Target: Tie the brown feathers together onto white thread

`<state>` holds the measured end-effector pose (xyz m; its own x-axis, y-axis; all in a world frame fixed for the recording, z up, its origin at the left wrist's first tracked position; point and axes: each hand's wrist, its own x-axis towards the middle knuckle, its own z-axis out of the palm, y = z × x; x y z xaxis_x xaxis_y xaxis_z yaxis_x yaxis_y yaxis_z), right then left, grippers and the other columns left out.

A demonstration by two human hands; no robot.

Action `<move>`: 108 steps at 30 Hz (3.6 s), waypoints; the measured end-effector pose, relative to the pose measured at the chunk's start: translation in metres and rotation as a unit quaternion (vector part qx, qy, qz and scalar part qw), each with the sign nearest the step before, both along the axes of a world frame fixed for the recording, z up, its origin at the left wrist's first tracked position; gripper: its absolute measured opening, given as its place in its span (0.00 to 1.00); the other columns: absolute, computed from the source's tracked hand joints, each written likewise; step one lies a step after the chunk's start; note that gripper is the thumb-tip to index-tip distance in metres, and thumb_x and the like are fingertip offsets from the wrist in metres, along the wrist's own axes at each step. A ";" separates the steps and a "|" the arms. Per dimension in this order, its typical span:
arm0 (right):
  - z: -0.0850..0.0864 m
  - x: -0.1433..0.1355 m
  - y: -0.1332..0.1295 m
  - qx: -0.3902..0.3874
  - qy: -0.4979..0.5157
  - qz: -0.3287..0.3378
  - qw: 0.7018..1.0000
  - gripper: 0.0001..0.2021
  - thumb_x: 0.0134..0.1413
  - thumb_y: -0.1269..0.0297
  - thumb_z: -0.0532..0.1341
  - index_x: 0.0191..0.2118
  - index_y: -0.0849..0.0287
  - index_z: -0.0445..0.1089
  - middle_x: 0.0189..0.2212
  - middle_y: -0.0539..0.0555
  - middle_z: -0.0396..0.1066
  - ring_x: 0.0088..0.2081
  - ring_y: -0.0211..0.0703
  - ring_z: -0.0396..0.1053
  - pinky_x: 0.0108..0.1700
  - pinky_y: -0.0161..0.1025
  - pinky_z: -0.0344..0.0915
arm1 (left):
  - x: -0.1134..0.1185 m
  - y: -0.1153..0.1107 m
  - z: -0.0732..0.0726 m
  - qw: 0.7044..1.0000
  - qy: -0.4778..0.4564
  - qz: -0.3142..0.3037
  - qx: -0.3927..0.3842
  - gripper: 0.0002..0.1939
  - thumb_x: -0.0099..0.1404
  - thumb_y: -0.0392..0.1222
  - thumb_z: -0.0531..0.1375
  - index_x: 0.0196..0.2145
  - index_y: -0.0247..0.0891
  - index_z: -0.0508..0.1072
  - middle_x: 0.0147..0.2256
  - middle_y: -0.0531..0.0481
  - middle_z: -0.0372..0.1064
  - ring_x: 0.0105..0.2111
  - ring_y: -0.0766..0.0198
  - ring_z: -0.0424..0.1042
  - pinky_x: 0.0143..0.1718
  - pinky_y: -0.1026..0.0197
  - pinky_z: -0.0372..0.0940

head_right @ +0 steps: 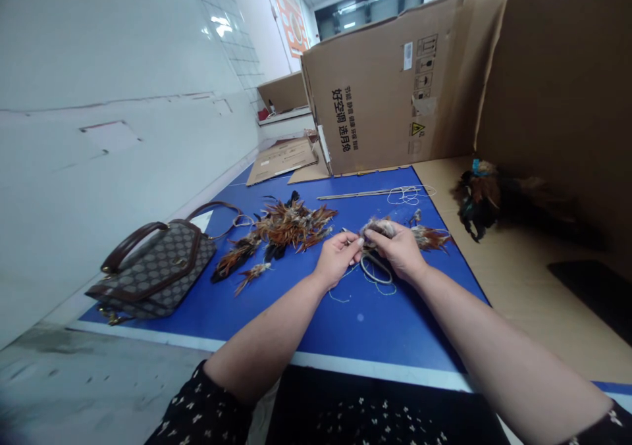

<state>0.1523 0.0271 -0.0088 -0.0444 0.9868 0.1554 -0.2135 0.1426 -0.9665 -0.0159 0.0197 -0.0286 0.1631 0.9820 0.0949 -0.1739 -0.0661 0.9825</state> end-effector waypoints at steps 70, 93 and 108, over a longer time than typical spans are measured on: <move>0.002 0.006 0.003 -0.031 -0.014 0.098 0.995 0.22 0.47 0.50 0.77 0.38 0.60 0.71 0.25 0.48 0.70 0.19 0.29 0.54 0.20 0.31 0.47 | -0.006 0.007 0.019 0.977 -0.202 0.061 -0.042 0.22 0.52 0.49 0.76 0.36 0.30 0.77 0.30 0.47 0.75 0.23 0.68 0.71 0.24 0.64 0.60; 0.008 0.008 -0.003 -0.004 -0.074 0.059 0.996 0.24 0.47 0.47 0.75 0.43 0.61 0.78 0.24 0.48 0.69 0.20 0.31 0.54 0.21 0.34 0.49 | -0.005 0.002 0.010 0.990 -0.110 -0.054 -0.064 0.23 0.54 0.53 0.75 0.35 0.28 0.80 0.26 0.47 0.73 0.24 0.69 0.70 0.26 0.63 0.61; 0.003 0.008 -0.001 0.014 -0.125 0.055 0.991 0.22 0.52 0.42 0.71 0.37 0.58 0.75 0.20 0.46 0.61 0.20 0.33 0.52 0.21 0.34 0.49 | -0.008 0.005 0.003 1.000 -0.012 0.003 -0.018 0.21 0.58 0.55 0.72 0.37 0.31 0.82 0.20 0.50 0.70 0.18 0.72 0.63 0.21 0.66 0.57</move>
